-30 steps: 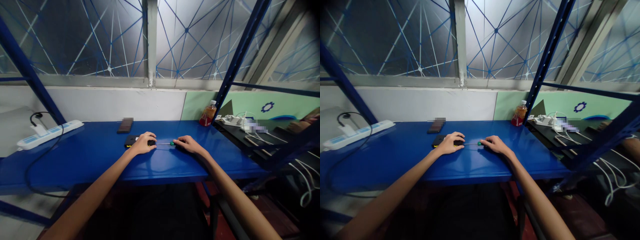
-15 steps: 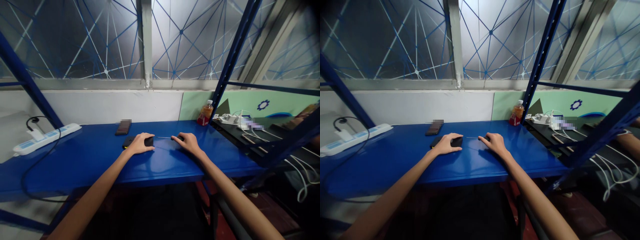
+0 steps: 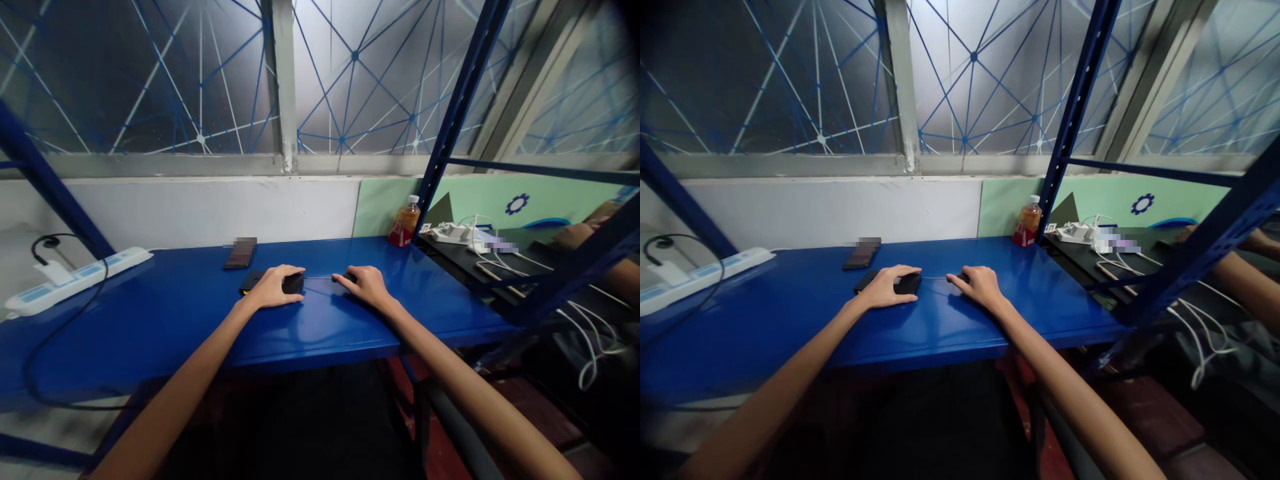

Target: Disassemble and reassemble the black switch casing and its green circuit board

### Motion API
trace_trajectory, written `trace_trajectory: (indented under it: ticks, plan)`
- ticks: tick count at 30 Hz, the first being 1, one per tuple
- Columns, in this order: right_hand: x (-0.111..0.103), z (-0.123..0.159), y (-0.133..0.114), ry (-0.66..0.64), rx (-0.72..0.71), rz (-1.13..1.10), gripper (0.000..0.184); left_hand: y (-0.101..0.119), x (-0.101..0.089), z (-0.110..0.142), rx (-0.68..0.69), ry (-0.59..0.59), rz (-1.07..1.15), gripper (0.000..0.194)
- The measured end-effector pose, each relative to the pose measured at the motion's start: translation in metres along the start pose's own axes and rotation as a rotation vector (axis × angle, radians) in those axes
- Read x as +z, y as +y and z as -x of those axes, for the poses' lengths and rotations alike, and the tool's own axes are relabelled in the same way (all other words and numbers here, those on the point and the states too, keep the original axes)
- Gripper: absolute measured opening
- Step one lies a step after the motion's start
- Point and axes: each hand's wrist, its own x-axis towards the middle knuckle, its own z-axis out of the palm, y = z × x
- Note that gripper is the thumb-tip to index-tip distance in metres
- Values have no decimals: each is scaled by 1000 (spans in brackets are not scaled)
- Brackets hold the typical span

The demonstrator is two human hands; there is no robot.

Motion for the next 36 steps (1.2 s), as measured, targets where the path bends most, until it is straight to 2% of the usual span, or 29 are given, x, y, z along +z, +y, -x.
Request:
trace_trajectory:
  ticks: [25, 36]
  plan:
    - [-1, 1, -3, -4, 1, -21, 57, 0, 1, 0, 1, 2, -10, 61]
    - [-5, 0, 3, -110, -79, -23, 37, 3, 0, 1, -4, 2, -10, 59]
